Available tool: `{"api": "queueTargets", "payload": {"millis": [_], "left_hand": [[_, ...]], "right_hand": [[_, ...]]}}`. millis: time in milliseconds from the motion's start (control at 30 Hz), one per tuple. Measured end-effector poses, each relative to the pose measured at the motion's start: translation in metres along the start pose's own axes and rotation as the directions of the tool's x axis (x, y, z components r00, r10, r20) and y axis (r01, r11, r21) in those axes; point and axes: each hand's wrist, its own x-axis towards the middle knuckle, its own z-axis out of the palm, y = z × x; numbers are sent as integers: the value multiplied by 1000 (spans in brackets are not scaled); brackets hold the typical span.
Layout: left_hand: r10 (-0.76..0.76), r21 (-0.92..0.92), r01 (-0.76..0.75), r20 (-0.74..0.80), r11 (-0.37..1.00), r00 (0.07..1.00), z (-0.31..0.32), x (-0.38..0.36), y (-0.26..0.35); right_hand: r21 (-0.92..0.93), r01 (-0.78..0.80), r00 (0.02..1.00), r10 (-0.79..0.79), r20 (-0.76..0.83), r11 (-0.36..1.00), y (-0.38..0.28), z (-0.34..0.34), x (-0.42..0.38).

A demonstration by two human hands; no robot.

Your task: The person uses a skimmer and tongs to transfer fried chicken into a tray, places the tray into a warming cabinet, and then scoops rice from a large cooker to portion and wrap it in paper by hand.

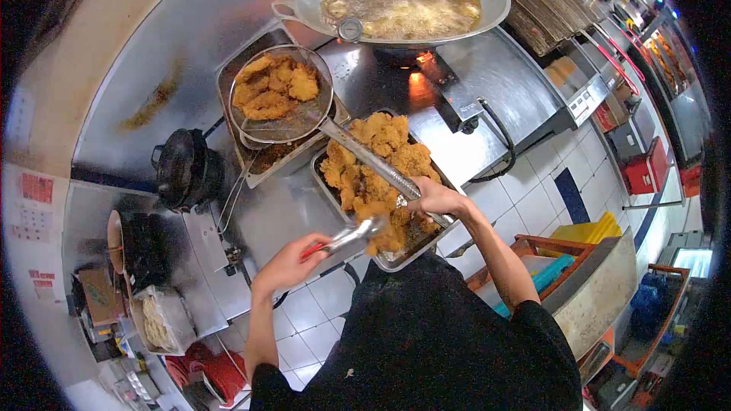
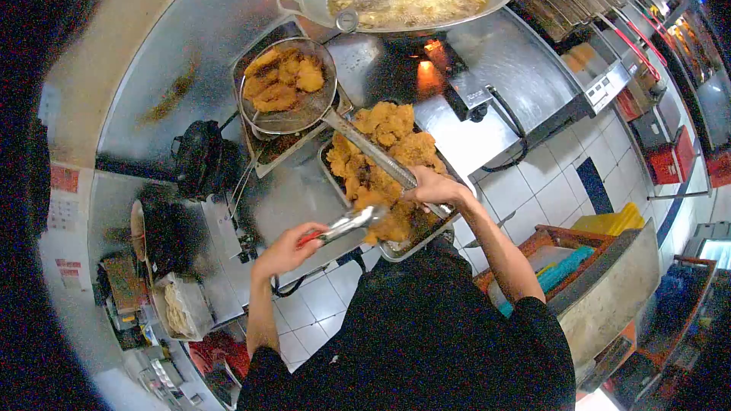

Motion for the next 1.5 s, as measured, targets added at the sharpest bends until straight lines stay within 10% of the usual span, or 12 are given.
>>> {"api": "queueTargets", "payload": {"millis": [233,433,500,533,900,1100,1367,1433,1500], "left_hand": [[55,502,-222,327,836,944,50,127,20],[-248,827,-194,368,527,896,43,142,62],[-243,806,-165,356,569,902,45,138,46],[-179,788,-145,308,598,935,51,136,30],[-68,377,139,-195,916,978,-49,-15,36],[-48,170,290,-786,942,616,-86,67,-53],[-497,-472,177,-733,863,465,-97,185,-76],[-489,-424,248,-706,871,513,-95,200,-98],[-186,-154,122,-930,981,317,-89,210,-132]], "right_hand": [[-115,137,990,-139,-14,984,30,0,16],[-67,-48,999,48,9,997,1,-1,0],[-142,150,986,-159,-54,978,11,2,5],[-63,-18,999,16,-30,998,6,3,3],[-62,12,1000,-13,-19,998,13,5,6],[-70,-17,998,12,-65,997,22,14,12],[-129,27,996,-38,-82,991,41,15,22],[-81,-18,997,11,-81,997,20,25,12],[-91,-42,996,35,-84,995,18,26,12]]}}
